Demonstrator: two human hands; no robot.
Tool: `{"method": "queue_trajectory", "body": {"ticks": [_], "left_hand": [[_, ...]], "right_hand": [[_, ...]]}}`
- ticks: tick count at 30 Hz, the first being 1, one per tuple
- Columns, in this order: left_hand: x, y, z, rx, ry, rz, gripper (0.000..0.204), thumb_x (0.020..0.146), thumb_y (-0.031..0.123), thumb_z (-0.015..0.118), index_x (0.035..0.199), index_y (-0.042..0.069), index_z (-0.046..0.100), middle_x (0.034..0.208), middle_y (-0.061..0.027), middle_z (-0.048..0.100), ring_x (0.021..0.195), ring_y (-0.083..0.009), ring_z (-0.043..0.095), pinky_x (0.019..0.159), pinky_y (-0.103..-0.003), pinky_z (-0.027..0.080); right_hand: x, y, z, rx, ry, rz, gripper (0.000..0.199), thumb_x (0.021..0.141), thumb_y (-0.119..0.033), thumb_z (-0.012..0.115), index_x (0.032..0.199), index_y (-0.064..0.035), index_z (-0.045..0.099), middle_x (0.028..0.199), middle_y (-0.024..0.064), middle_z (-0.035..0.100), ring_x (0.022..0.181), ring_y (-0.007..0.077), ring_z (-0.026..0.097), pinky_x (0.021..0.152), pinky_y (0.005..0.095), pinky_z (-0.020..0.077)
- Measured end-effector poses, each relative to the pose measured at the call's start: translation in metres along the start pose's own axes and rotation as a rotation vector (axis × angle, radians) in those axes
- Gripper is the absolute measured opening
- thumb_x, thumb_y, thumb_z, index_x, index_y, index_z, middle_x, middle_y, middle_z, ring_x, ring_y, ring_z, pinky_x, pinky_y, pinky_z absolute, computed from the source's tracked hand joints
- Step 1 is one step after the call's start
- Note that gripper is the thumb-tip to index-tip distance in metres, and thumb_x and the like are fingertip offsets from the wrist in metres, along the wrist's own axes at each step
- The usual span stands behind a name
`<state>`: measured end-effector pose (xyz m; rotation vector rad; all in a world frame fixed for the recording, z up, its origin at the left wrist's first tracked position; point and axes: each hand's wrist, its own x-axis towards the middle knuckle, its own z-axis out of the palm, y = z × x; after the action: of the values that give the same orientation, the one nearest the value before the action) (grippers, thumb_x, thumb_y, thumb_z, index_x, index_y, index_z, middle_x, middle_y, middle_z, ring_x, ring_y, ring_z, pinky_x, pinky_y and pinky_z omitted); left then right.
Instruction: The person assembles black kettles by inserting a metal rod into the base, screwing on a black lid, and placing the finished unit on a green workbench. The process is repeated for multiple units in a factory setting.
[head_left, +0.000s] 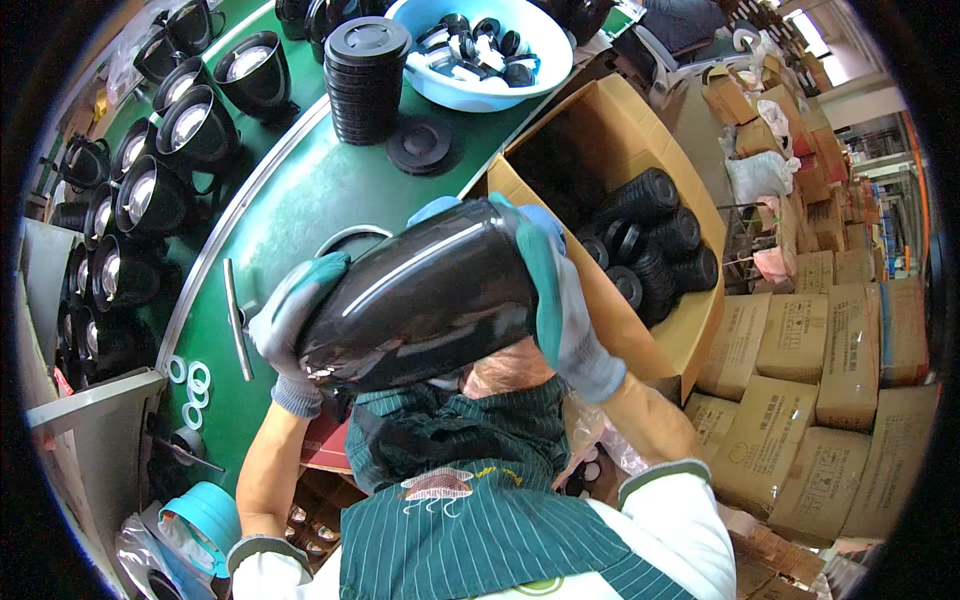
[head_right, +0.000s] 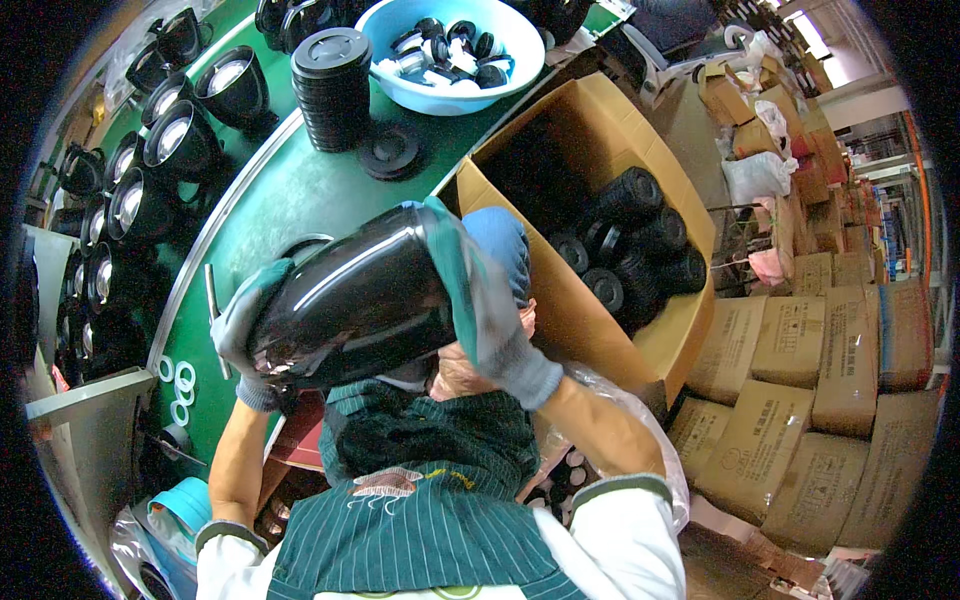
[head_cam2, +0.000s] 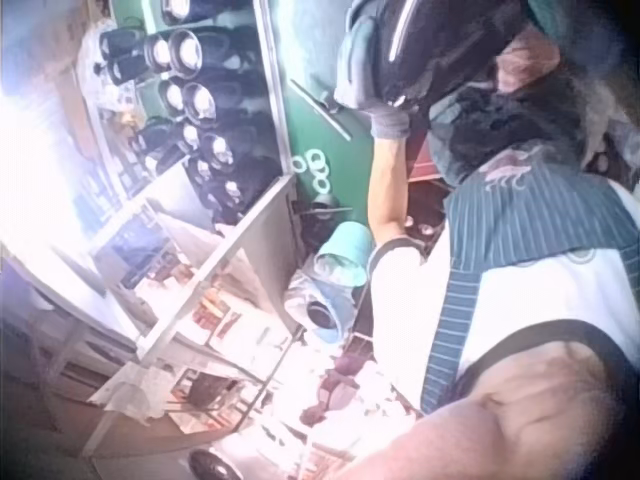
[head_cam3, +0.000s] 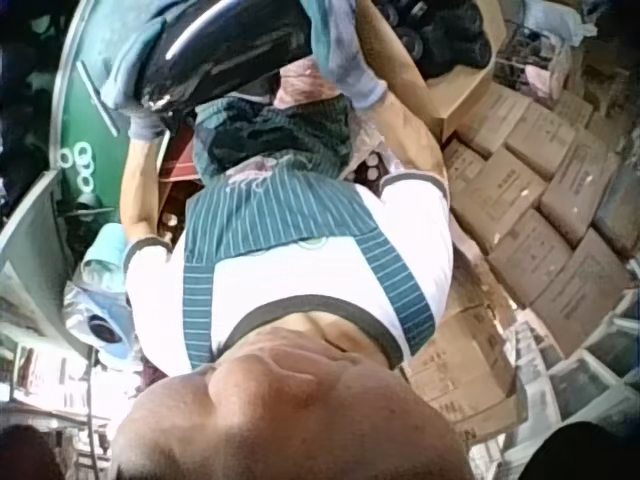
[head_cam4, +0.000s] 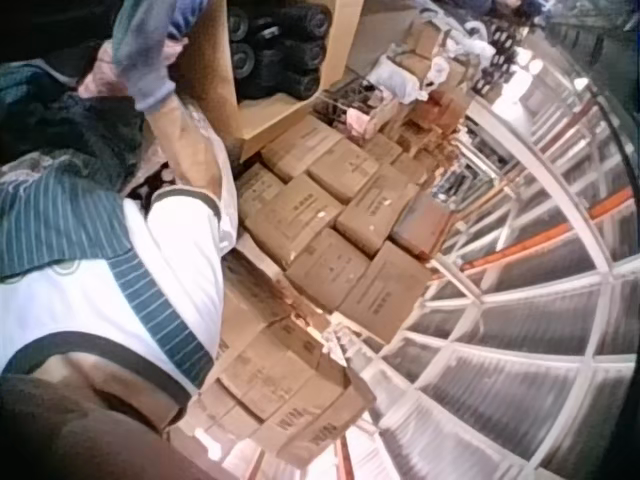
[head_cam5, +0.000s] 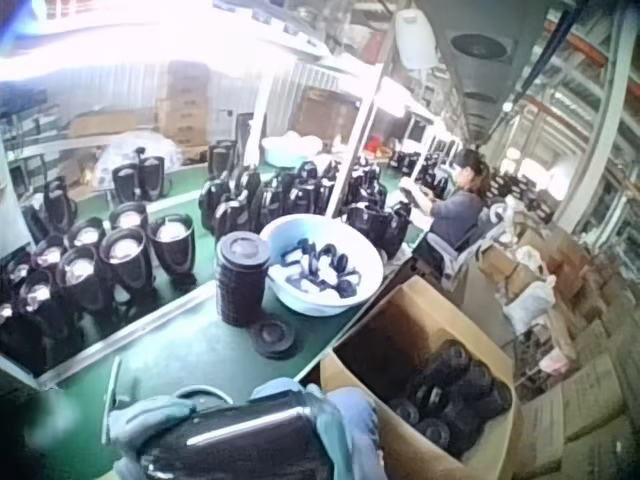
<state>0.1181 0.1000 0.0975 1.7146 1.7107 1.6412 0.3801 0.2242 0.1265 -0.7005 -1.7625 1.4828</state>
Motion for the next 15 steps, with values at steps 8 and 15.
{"method": "queue_trajectory", "body": {"ticks": [8,15], "left_hand": [[-0.086,-0.077,0.035,-1.065,-0.428,-0.851,0.059,0.086,0.026,0.081,0.133,-0.002,0.062,0.130,-0.0158,0.068,0.112,-0.0249,0.068,0.101,-0.042,0.055],[-0.016,-0.019,0.005,-0.127,-0.114,-0.343,0.051,0.078,0.025,0.084,0.121,0.001,0.073,0.112,-0.0143,0.075,0.103,-0.0245,0.072,0.096,-0.040,0.057]], "right_hand": [[0.006,-0.046,-0.002,-0.423,-0.290,-0.597,0.099,0.075,-0.069,0.080,0.154,-0.0189,0.046,0.157,0.0346,0.034,0.141,0.0533,0.043,0.113,0.0584,0.0395],[-0.003,-0.026,-0.006,-0.043,-0.099,-0.100,0.088,0.096,-0.055,0.067,0.158,-0.0010,0.036,0.161,0.0206,0.036,0.146,0.0325,0.041,0.120,0.0423,0.0339]]}}
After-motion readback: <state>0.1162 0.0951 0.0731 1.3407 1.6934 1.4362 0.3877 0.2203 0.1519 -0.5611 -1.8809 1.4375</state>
